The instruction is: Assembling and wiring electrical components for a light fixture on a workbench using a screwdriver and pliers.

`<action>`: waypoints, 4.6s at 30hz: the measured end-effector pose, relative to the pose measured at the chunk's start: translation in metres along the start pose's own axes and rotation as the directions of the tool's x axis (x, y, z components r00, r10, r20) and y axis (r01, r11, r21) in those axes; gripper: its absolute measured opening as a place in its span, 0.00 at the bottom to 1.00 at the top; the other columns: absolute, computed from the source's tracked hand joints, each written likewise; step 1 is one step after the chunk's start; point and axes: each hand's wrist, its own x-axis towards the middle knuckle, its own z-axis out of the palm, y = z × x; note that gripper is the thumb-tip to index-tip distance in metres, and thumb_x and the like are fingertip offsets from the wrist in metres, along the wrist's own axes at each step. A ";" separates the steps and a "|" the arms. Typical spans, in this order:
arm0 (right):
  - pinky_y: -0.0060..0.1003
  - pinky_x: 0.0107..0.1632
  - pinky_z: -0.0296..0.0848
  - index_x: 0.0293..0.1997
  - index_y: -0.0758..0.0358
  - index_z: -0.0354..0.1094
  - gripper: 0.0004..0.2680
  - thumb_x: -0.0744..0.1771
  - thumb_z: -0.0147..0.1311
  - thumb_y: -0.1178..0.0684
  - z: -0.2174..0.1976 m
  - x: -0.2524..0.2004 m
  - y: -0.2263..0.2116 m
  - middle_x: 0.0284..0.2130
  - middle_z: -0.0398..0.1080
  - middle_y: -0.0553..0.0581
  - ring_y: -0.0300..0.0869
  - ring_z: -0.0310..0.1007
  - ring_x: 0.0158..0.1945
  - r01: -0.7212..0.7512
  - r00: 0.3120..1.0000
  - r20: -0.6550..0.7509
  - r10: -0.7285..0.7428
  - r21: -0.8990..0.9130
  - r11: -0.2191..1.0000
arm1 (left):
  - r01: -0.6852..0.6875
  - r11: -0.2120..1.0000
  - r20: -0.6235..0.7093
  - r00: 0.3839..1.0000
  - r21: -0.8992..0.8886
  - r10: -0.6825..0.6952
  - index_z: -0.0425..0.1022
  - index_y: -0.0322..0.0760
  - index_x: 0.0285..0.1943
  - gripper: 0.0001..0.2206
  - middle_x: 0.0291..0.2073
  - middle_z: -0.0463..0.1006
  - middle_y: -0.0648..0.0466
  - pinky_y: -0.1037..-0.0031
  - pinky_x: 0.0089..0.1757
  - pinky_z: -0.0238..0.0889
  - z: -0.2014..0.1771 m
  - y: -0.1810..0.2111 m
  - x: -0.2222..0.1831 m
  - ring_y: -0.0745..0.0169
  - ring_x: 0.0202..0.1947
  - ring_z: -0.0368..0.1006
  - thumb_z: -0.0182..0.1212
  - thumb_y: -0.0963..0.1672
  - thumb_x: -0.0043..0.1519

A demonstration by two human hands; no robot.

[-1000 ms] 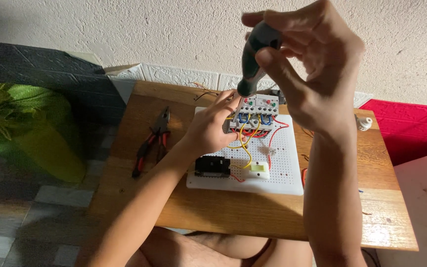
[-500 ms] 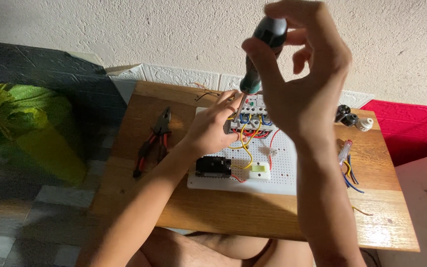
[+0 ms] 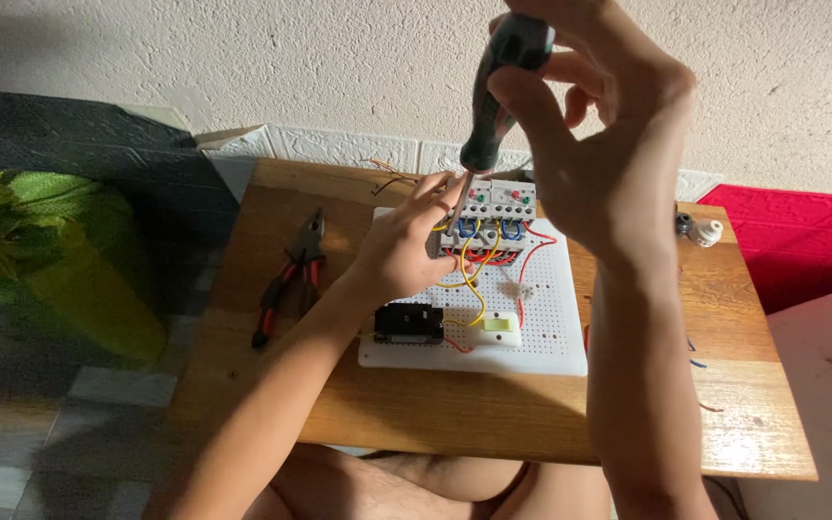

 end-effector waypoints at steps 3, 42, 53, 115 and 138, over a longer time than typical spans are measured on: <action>0.32 0.38 0.53 0.58 0.58 0.69 0.12 0.69 0.57 0.67 0.006 -0.002 -0.007 0.42 0.74 0.50 0.37 0.82 0.37 -0.070 0.994 -0.095 0.058 -0.129 0.989 | 0.006 0.999 -0.038 0.999 0.040 -0.004 0.53 0.50 0.80 0.50 0.71 0.65 0.50 0.58 0.45 0.75 0.003 -0.002 0.000 0.55 0.59 0.75 0.82 0.47 0.47; 0.34 0.51 0.68 0.65 0.65 0.63 0.11 0.74 0.56 0.65 -0.003 -0.002 0.010 0.56 0.71 0.60 0.41 0.70 0.49 0.009 0.997 0.080 -0.019 0.128 0.992 | -0.033 0.998 0.005 0.999 -0.046 0.034 0.50 0.48 0.80 0.52 0.73 0.64 0.48 0.59 0.44 0.74 -0.002 0.002 0.001 0.51 0.67 0.69 0.83 0.47 0.47; 0.39 0.46 0.61 0.59 0.52 0.66 0.14 0.69 0.64 0.59 0.012 -0.006 -0.012 0.43 0.75 0.48 0.42 0.79 0.45 -0.064 0.993 -0.113 0.040 -0.225 0.972 | 0.010 1.000 0.013 1.000 -0.023 -0.009 0.53 0.46 0.78 0.48 0.71 0.65 0.49 0.52 0.40 0.77 -0.002 0.007 0.005 0.48 0.50 0.77 0.80 0.43 0.48; 0.40 0.49 0.72 0.57 0.62 0.67 0.10 0.71 0.63 0.61 0.000 -0.005 -0.001 0.48 0.75 0.54 0.43 0.78 0.46 0.028 0.992 -0.119 -0.047 -0.157 0.987 | -0.006 1.000 -0.013 1.000 -0.001 0.006 0.54 0.45 0.79 0.48 0.72 0.63 0.48 0.54 0.43 0.74 0.006 -0.001 0.002 0.49 0.62 0.72 0.79 0.45 0.48; 0.37 0.45 0.73 0.48 0.58 0.66 0.10 0.69 0.66 0.52 0.001 -0.005 0.007 0.36 0.77 0.51 0.37 0.75 0.38 -0.032 0.981 -0.192 0.006 -0.132 0.991 | 0.032 0.999 0.003 0.999 -0.007 -0.032 0.62 0.41 0.74 0.43 0.71 0.64 0.46 0.55 0.48 0.73 -0.003 0.015 0.008 0.46 0.61 0.74 0.78 0.43 0.45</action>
